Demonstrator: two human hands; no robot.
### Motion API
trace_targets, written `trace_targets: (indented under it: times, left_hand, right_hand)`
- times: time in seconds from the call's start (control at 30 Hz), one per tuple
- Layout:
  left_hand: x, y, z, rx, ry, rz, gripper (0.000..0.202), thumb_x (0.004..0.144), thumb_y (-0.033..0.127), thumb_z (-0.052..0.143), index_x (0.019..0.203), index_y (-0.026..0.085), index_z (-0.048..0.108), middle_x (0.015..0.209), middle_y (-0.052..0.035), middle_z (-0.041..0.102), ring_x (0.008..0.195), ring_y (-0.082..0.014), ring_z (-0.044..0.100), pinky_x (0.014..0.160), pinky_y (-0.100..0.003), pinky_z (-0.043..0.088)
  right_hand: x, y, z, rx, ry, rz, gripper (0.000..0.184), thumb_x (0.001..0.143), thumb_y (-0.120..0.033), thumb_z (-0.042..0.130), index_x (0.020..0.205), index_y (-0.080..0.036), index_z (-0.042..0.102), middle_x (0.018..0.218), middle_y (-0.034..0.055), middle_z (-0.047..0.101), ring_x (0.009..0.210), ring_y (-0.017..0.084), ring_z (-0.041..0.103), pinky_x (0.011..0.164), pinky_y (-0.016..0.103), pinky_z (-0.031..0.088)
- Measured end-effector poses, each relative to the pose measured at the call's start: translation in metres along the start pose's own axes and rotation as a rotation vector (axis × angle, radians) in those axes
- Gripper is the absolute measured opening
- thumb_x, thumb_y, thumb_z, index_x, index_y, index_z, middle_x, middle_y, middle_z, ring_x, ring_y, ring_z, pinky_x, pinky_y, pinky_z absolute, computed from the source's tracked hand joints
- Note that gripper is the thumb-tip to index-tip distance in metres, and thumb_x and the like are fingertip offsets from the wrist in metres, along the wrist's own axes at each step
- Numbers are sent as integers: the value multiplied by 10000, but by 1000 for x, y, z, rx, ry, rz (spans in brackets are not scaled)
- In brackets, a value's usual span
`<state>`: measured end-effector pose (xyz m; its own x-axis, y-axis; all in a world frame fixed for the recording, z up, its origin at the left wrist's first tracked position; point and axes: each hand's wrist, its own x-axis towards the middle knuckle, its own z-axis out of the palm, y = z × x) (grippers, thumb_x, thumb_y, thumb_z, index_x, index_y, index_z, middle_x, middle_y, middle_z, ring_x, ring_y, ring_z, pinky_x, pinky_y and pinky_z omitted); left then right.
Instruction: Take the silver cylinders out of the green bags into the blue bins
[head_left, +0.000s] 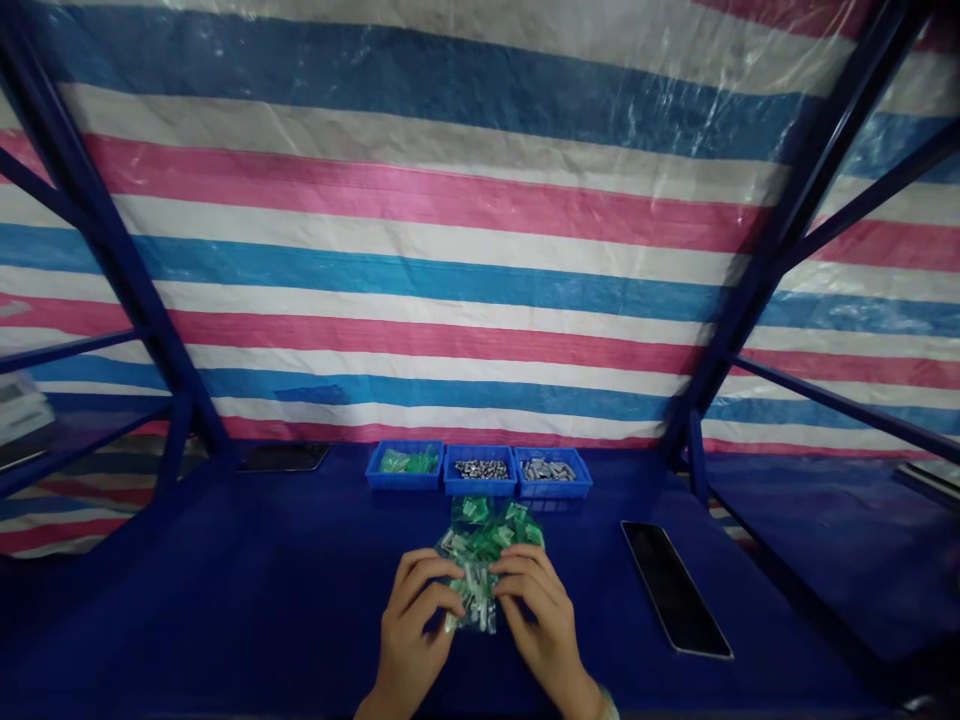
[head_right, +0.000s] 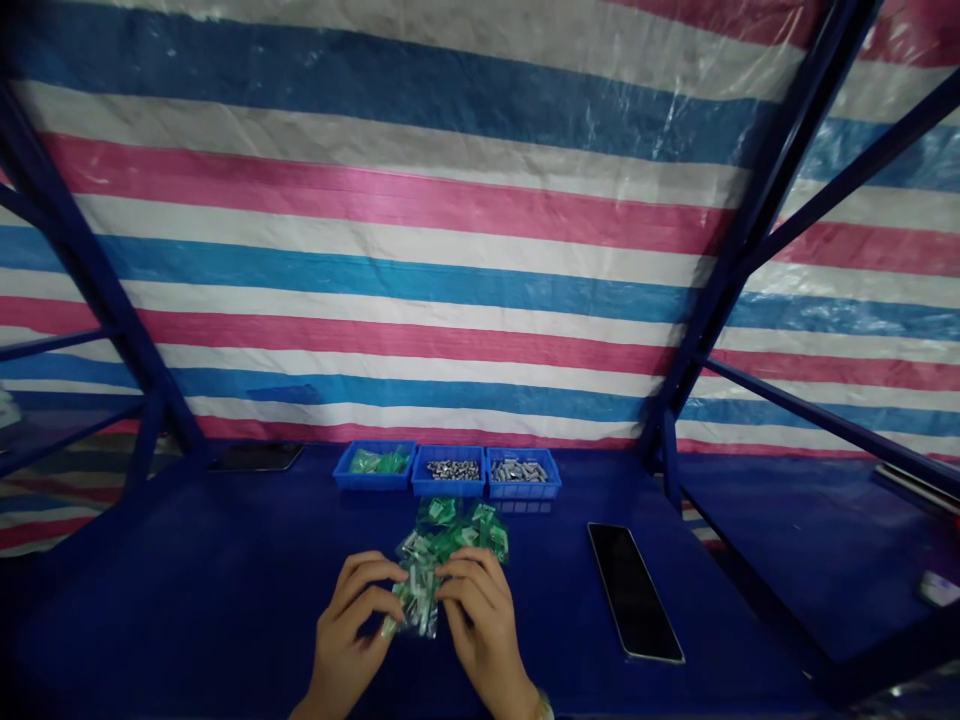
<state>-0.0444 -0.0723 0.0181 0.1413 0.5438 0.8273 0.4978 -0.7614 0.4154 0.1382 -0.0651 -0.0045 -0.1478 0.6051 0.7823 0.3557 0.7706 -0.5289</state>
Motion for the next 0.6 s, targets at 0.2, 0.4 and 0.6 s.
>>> trace_targets:
  times: [0.2, 0.4, 0.6]
  left_hand:
    - [-4, 5, 3, -281, -126, -541, 85, 864, 261, 586, 803, 206, 567, 765, -21, 605, 752, -178, 604, 698, -284, 509]
    - [10, -33, 3, -352, -52, -780, 181, 797, 366, 631, 824, 201, 564, 669, 30, 596, 614, -141, 604, 579, -220, 471]
    - [77, -135, -26, 317, -87, -631, 219, 809, 348, 556, 970, 199, 553, 771, -14, 703, 754, -184, 688, 717, -251, 501]
  right_hand:
    - [-1, -6, 10, 152, 7, 276, 173, 886, -209, 602, 1052, -230, 644, 844, 34, 691, 821, 202, 661, 788, 330, 544]
    - [-3, -8, 13, 278, 16, 434, 432, 910, -269, 582, 1330, -219, 495, 766, -8, 685, 730, 164, 664, 822, 298, 534]
    - [-13, -13, 9, 281, -17, 458, 253, 933, -298, 553, 1167, -219, 606, 803, 14, 693, 771, 169, 666, 806, 261, 522]
